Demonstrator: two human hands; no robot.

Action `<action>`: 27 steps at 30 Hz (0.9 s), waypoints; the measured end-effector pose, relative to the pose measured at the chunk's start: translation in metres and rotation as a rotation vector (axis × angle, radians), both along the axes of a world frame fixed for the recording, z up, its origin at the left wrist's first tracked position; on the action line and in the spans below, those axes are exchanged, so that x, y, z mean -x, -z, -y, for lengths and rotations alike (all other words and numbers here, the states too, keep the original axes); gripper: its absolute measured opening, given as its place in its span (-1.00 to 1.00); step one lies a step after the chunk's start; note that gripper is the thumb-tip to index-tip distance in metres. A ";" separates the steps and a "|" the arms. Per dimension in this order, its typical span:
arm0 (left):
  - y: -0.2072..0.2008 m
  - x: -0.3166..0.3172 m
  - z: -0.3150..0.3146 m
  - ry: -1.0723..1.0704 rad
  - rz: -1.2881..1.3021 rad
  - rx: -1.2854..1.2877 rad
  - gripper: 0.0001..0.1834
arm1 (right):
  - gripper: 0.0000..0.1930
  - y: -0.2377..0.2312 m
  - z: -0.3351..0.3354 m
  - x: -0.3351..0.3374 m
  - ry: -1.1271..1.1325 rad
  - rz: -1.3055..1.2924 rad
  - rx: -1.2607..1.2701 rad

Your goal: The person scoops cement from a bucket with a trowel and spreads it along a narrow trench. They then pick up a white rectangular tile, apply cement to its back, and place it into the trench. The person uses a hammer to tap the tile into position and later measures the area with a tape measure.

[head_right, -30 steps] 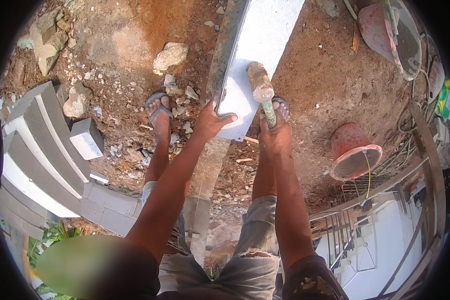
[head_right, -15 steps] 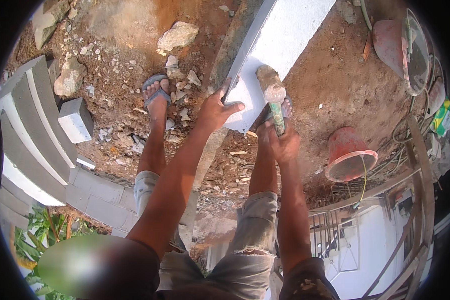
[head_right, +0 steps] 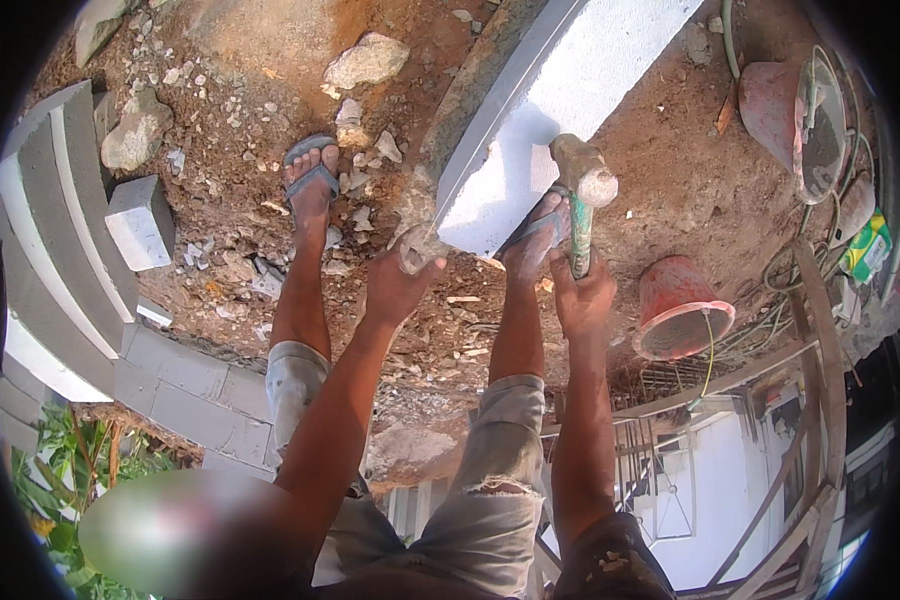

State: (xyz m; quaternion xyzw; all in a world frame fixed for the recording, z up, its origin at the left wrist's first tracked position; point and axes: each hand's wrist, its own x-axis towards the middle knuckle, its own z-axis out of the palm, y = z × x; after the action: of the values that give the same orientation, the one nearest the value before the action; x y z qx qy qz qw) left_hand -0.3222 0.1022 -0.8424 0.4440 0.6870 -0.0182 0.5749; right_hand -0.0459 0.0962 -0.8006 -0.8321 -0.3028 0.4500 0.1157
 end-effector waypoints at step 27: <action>0.052 -0.038 -0.005 -0.043 0.007 0.021 0.05 | -0.44 0.032 -0.251 0.101 -1.390 0.075 0.131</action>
State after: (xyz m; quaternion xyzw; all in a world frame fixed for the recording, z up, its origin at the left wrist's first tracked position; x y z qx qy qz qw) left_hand -0.2838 0.1075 -0.8940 0.4231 0.6943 -0.0113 0.5820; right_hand -0.1469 0.3473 -0.8325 -0.4657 -0.7410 0.4081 -0.2600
